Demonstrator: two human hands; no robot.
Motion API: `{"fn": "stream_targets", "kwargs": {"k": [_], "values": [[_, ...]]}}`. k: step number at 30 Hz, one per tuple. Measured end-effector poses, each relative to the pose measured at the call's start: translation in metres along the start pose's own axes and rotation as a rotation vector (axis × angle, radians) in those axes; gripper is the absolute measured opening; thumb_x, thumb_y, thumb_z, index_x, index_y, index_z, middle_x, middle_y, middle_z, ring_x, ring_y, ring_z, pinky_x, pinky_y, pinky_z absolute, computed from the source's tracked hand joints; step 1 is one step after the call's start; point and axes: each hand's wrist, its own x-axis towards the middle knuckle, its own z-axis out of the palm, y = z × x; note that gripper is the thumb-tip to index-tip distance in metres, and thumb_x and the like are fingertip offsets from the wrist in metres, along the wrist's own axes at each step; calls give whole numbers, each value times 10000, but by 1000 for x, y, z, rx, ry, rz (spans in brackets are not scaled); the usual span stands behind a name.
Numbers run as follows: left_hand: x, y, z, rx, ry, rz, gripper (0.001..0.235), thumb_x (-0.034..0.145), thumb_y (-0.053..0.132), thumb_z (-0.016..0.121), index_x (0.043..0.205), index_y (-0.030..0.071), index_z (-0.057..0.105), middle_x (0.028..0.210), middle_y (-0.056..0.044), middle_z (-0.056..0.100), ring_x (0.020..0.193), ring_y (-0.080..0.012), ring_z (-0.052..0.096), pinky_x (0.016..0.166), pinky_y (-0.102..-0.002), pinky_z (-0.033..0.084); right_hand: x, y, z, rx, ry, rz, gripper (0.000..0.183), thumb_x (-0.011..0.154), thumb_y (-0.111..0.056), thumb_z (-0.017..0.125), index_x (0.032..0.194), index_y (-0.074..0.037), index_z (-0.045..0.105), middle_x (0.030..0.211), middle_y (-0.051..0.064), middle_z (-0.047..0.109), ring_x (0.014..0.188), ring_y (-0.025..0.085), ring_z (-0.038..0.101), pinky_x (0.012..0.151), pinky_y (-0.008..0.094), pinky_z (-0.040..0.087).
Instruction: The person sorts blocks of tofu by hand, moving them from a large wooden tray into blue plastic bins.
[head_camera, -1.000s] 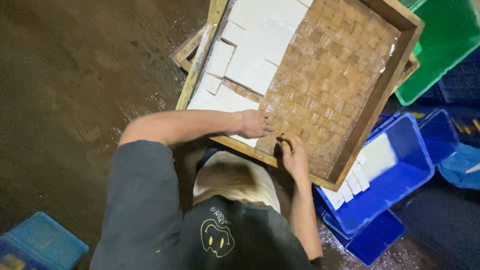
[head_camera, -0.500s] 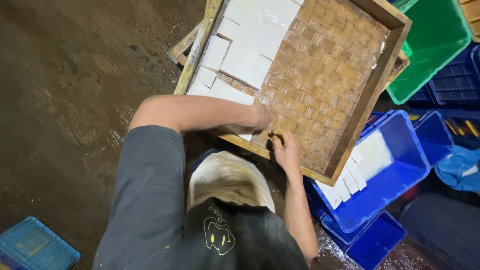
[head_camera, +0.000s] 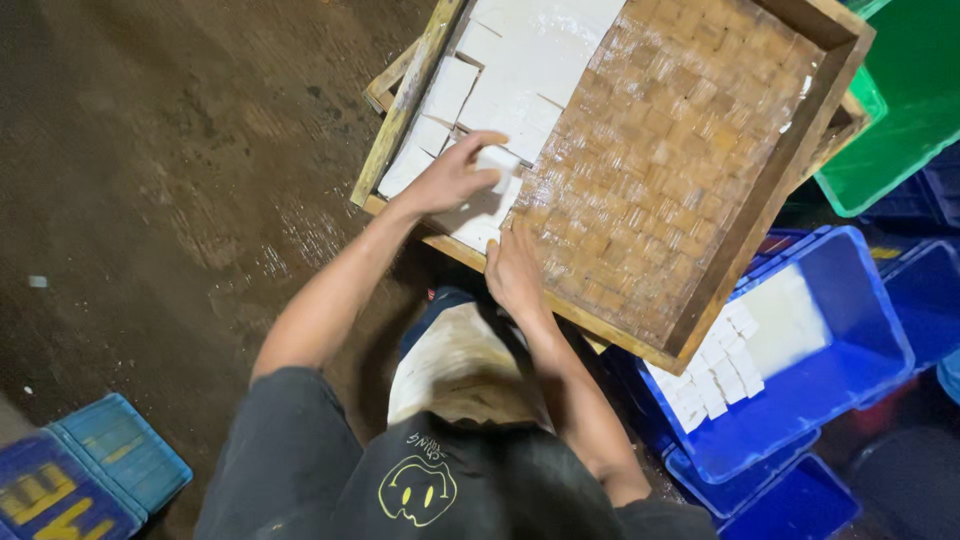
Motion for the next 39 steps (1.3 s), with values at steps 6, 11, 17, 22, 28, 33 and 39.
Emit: {"fn": "stream_targets", "kwargs": {"k": [6, 11, 17, 22, 28, 33, 39], "values": [[-36, 20, -3, -924, 237, -558, 470, 978, 64, 592, 1435, 36, 485, 1187, -139, 655, 1023, -216, 664, 874, -404, 561, 22, -24, -19, 31, -102, 181, 301, 964, -137, 537, 1146, 74, 649, 1145, 335, 666, 1097, 504, 625, 998, 534, 492], [-28, 22, 1, -1087, 292, -598, 469, 971, 92, 542, 1434, 93, 470, 1225, -127, 636, 1050, -209, 663, 882, -397, 588, 47, -25, -41, 121, -195, 311, 403, 795, -177, 672, 1153, 9, 686, 1051, 317, 695, 1007, 485, 650, 903, 522, 513], [7, 5, 15, -710, 274, -613, 423, 996, 112, 589, 1411, 73, 513, 1280, -78, 589, 1070, -166, 592, 862, -347, 539, 62, 9, -66, 356, -417, 402, 348, 780, -158, 784, 1096, -19, 746, 995, 156, 782, 915, 272, 740, 826, 393, 573], [32, -20, 28, -569, 298, -482, 347, 1060, 144, 558, 1390, 37, 568, 1290, -122, 646, 1120, -200, 599, 968, -357, 506, 108, 26, -122, 786, -142, 573, 411, 812, -94, 774, 1201, -27, 660, 1002, 65, 754, 883, 164, 708, 779, 319, 575], [70, -28, 44, -1228, 345, -466, 350, 1107, 168, 489, 1404, -10, 537, 1301, -141, 615, 1188, -184, 618, 1033, -308, 507, 188, 25, -124, 507, 81, 162, 452, 819, -92, 810, 1240, -19, 662, 1167, 131, 648, 1001, 197, 640, 832, 332, 551], [90, -25, 22, -1129, 306, -695, 352, 1005, 125, 522, 1351, 68, 534, 1175, -121, 630, 954, -207, 663, 777, -365, 587, 322, 100, -141, 192, 351, 2, 265, 1010, -199, 628, 1221, -41, 662, 1243, 195, 650, 1196, 376, 603, 1054, 426, 474], [90, -1, -15, -1346, 226, -730, 314, 954, 97, 585, 1265, 85, 547, 1167, -151, 648, 988, -244, 686, 806, -374, 618, 392, 145, -125, -251, 167, -64, 268, 991, -188, 678, 1182, 0, 669, 1224, 250, 636, 1191, 443, 566, 1040, 483, 434]]}}
